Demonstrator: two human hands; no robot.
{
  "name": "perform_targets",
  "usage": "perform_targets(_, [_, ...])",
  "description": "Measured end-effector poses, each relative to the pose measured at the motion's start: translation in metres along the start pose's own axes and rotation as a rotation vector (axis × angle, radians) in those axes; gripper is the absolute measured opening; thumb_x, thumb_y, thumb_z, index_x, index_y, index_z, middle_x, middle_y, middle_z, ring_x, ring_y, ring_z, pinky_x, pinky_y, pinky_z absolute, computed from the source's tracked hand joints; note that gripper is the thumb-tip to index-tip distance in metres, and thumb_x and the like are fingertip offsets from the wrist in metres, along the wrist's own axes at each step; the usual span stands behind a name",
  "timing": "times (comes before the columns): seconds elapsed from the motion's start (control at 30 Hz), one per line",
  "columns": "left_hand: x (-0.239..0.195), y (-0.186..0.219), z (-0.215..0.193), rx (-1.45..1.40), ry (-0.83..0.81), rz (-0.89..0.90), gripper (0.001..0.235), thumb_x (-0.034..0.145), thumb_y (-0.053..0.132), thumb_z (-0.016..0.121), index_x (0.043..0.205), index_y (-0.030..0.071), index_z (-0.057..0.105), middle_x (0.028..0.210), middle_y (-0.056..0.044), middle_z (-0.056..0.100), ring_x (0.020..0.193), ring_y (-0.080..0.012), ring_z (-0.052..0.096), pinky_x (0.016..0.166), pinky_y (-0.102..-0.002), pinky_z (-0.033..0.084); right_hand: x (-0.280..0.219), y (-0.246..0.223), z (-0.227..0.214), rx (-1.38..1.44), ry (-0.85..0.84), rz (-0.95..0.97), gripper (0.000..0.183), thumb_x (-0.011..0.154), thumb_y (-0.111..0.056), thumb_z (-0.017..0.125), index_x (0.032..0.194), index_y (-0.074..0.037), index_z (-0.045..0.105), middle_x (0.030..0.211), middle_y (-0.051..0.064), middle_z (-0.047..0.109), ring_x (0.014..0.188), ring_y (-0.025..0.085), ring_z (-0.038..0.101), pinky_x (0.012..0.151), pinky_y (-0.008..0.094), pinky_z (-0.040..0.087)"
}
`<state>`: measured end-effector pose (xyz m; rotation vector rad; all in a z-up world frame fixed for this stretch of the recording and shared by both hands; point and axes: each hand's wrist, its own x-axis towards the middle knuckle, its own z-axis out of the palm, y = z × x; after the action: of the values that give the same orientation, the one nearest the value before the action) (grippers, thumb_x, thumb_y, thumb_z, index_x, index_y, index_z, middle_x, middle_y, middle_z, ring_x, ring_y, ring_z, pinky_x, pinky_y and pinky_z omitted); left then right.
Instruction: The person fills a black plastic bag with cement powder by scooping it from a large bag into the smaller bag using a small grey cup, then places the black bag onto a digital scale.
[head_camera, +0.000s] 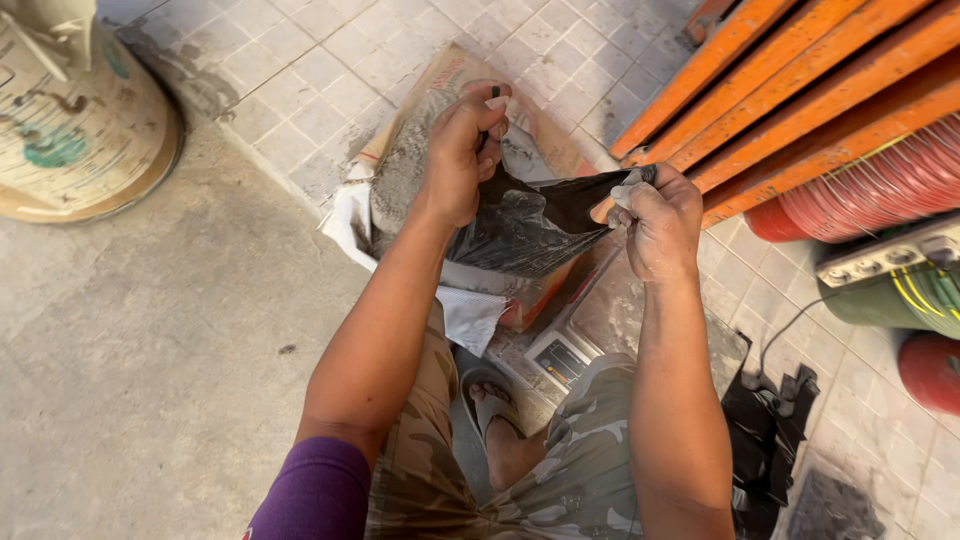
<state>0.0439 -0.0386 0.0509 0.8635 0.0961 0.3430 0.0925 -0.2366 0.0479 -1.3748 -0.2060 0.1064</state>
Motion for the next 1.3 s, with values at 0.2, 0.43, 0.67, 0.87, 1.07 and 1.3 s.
perform_targets(0.2, [-0.002,-0.027,0.050,-0.066,-0.190,-0.122,0.060,0.077,0.030,0.052,0.126,-0.002,0.039,0.077,-0.004,0.040,0.051,-0.0125,0.022,0.053,-0.036,0.020,-0.013,-0.023,-0.058,0.064,0.168,-0.076,0.012,0.060,0.005,0.053,0.060,-0.004,0.045,0.056,0.003,0.040,0.040,0.012,0.029,0.040,0.023,0.026])
perform_targets(0.43, [-0.010,-0.092,0.128,0.049,-0.371,-0.251,0.025,0.072,0.031,0.052,0.062,0.012,0.038,0.068,-0.001,0.037,0.047,-0.0092,0.022,0.047,-0.028,0.014,-0.050,-0.030,-0.160,0.056,0.384,-0.127,0.014,0.062,0.005,0.055,0.061,-0.005,0.044,0.058,0.004,0.041,0.042,0.013,0.034,0.042,0.025,0.031])
perform_targets(0.67, [-0.013,-0.180,0.174,-0.007,-0.352,-0.475,0.032,0.071,0.031,0.052,0.089,0.005,0.057,0.069,-0.004,0.042,0.044,-0.0079,0.027,0.039,-0.020,0.014,-0.070,-0.025,-0.240,0.009,0.578,-0.165,0.010,0.063,0.004,0.053,0.062,-0.004,0.046,0.056,0.007,0.044,0.042,0.013,0.036,0.040,0.024,0.031])
perform_targets(0.87, [-0.018,-0.230,0.187,0.022,-0.458,-0.566,0.031,0.075,0.038,0.050,0.087,0.010,0.056,0.072,-0.003,0.039,0.048,-0.0092,0.023,0.043,-0.024,0.017,-0.086,-0.019,-0.272,-0.088,0.696,0.057,0.016,0.063,0.000,0.056,0.064,-0.009,0.042,0.051,0.006,0.038,0.040,0.014,0.035,0.028,0.026,0.022])
perform_targets(1.07, [-0.021,-0.243,0.195,0.407,-0.472,-0.559,0.017,0.072,0.023,0.059,0.076,0.010,0.049,0.090,0.000,0.050,0.054,-0.0103,0.034,0.049,-0.029,0.027,-0.085,0.020,-0.322,-0.236,0.717,-0.004,0.019,0.063,0.004,0.065,0.062,-0.007,0.049,0.056,0.002,0.048,0.047,0.014,0.048,0.045,0.025,0.046])
perform_targets(1.3, [-0.017,-0.251,0.187,0.892,-0.336,-0.522,0.012,0.066,0.020,0.060,0.061,0.013,0.051,0.051,0.002,0.040,0.052,-0.0116,0.037,0.051,-0.028,0.026,-0.075,0.035,-0.318,-0.619,0.712,0.254,0.020,0.063,-0.005,0.075,0.065,-0.012,0.057,0.063,-0.006,0.053,0.058,0.006,0.047,0.050,0.023,0.042])
